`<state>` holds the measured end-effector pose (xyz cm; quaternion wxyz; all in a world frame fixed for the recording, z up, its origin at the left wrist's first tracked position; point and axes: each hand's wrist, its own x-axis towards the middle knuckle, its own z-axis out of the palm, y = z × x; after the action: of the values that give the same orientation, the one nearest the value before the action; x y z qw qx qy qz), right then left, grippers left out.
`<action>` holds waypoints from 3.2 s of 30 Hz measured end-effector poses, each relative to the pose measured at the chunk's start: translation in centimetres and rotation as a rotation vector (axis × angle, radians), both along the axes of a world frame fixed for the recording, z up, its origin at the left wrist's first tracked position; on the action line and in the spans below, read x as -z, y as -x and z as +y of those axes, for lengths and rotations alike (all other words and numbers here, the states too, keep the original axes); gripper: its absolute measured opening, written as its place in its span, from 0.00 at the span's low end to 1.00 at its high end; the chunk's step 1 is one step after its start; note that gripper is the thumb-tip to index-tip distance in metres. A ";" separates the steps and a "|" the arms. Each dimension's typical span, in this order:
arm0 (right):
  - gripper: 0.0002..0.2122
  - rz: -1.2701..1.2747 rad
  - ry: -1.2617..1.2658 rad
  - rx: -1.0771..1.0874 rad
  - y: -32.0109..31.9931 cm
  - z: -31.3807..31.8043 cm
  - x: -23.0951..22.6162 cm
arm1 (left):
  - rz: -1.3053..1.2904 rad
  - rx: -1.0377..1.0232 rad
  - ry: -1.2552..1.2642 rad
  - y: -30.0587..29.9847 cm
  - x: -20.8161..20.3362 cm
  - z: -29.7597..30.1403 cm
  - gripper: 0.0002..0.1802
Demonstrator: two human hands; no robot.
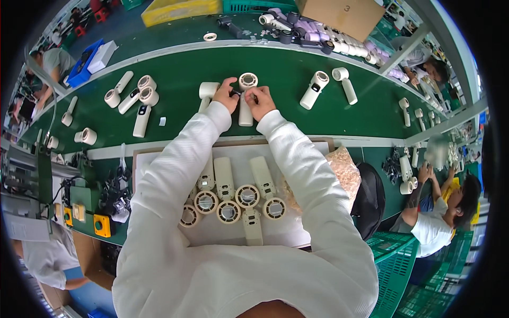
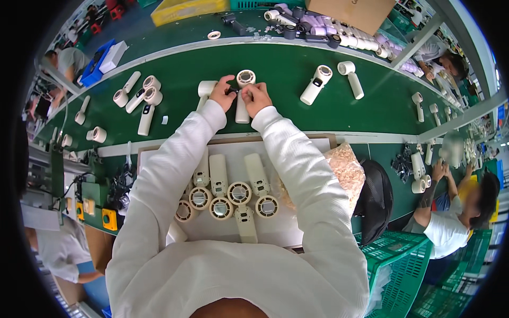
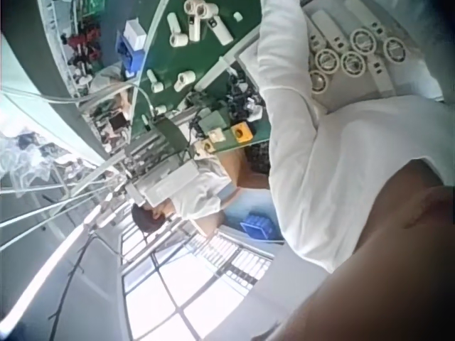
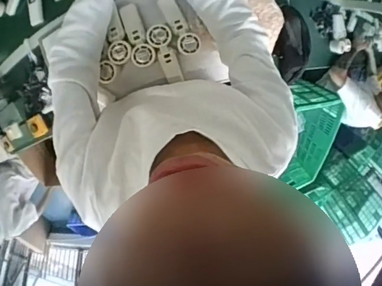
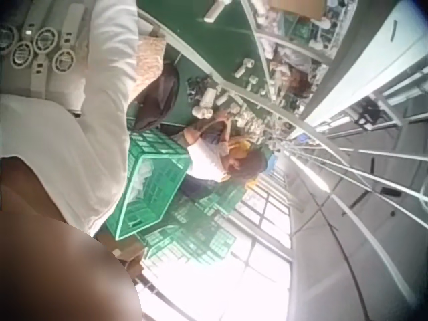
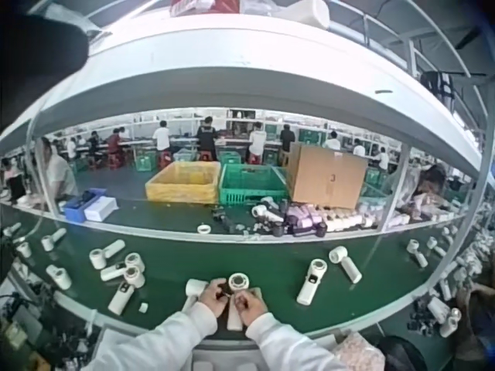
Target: Assembling small plastic components and internal parts into white plastic housings on a factory production line.
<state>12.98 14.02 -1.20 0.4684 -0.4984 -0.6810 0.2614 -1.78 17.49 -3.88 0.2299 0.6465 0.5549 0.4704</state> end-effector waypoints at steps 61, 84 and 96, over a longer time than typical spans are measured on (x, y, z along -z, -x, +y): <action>0.19 0.217 0.061 -0.234 -7.8 3.2 -5.2 | -0.176 0.311 0.158 -4.7 -7.9 0.7 0.24; 0.17 0.233 -0.187 -0.246 -4.0 -2.5 -12.3 | -0.077 0.123 -0.352 -4.7 -15.0 -6.1 0.22; 0.17 0.127 -0.220 -0.114 -0.2 -5.4 -13.0 | -0.096 0.208 -0.221 -1.5 -16.0 -8.4 0.26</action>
<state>13.14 8.66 11.83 0.5470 -0.3866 -0.7018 0.2424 -0.25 9.06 12.08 0.2312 0.6986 0.4180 0.5328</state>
